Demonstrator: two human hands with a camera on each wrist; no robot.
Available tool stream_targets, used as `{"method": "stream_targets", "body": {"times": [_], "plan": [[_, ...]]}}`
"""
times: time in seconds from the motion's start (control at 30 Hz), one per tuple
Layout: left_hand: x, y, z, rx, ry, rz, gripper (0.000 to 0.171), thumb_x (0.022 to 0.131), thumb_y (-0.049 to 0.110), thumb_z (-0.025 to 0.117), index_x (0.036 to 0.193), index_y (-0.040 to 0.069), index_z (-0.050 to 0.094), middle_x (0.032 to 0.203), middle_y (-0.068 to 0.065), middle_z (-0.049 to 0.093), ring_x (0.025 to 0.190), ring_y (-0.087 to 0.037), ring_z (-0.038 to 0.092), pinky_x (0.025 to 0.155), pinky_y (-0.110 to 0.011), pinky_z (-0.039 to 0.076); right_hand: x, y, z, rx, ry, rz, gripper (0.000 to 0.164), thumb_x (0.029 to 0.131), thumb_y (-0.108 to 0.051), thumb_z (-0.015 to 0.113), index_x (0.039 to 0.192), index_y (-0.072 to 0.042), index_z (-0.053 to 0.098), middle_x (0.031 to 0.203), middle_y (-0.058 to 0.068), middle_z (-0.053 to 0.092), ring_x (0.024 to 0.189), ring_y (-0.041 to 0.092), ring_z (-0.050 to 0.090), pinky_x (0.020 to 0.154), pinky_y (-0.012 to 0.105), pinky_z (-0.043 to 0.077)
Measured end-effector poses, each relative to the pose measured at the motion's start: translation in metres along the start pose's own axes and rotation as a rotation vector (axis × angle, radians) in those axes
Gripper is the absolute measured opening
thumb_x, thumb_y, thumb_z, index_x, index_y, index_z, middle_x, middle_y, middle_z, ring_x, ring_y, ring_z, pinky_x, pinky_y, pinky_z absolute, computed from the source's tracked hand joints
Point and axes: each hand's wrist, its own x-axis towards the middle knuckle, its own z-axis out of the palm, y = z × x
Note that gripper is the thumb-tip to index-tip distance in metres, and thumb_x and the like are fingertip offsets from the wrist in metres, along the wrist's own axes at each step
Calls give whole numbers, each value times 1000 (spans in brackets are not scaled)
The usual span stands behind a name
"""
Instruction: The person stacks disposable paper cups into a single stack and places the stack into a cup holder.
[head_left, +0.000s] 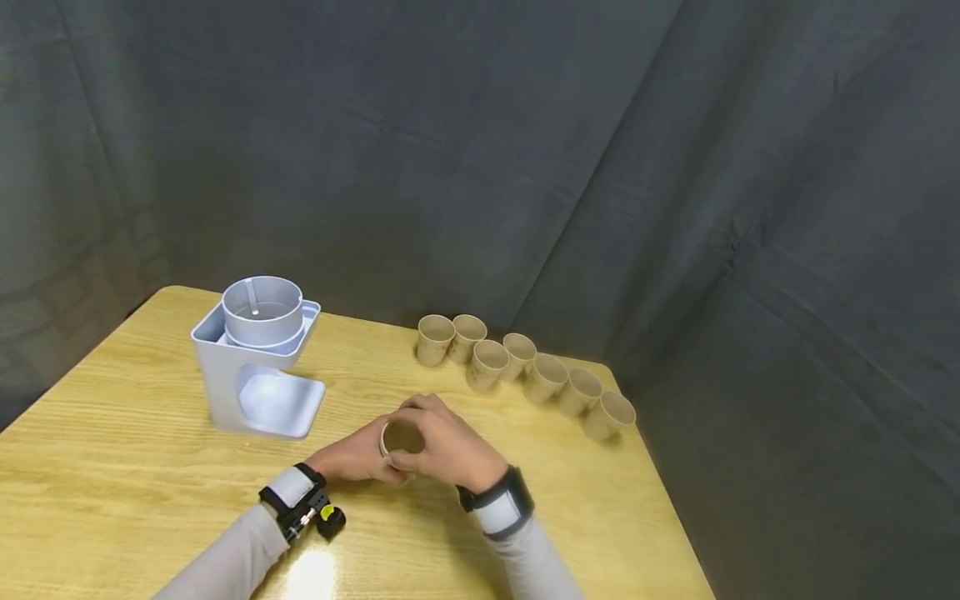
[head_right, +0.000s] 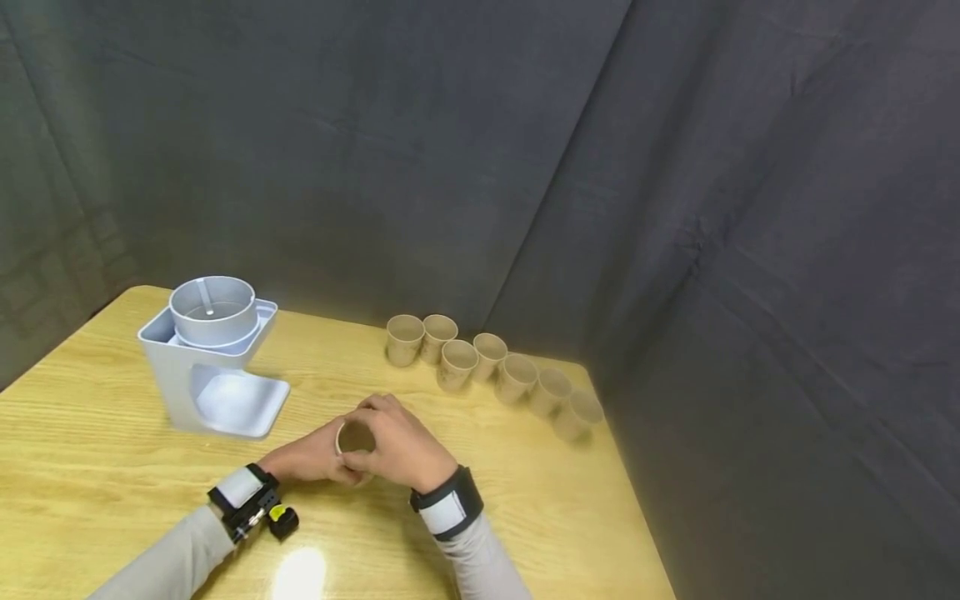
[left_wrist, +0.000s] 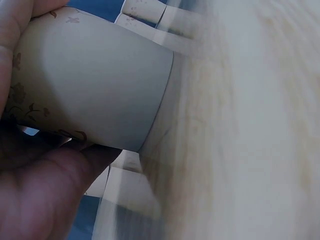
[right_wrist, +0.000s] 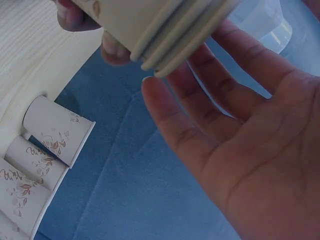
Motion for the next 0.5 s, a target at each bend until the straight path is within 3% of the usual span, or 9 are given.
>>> {"method": "stream_targets", "body": {"times": [0.5], "plan": [[1, -2, -2, -22, -15, 4, 71, 79, 9, 83, 141, 18, 49, 129, -2, 60, 110, -28, 59, 95, -31, 52, 2, 2, 2, 16, -7, 4, 48, 89, -35, 79, 130, -13, 67, 131, 2, 59, 120, 16, 53, 101, 27, 49]]}}
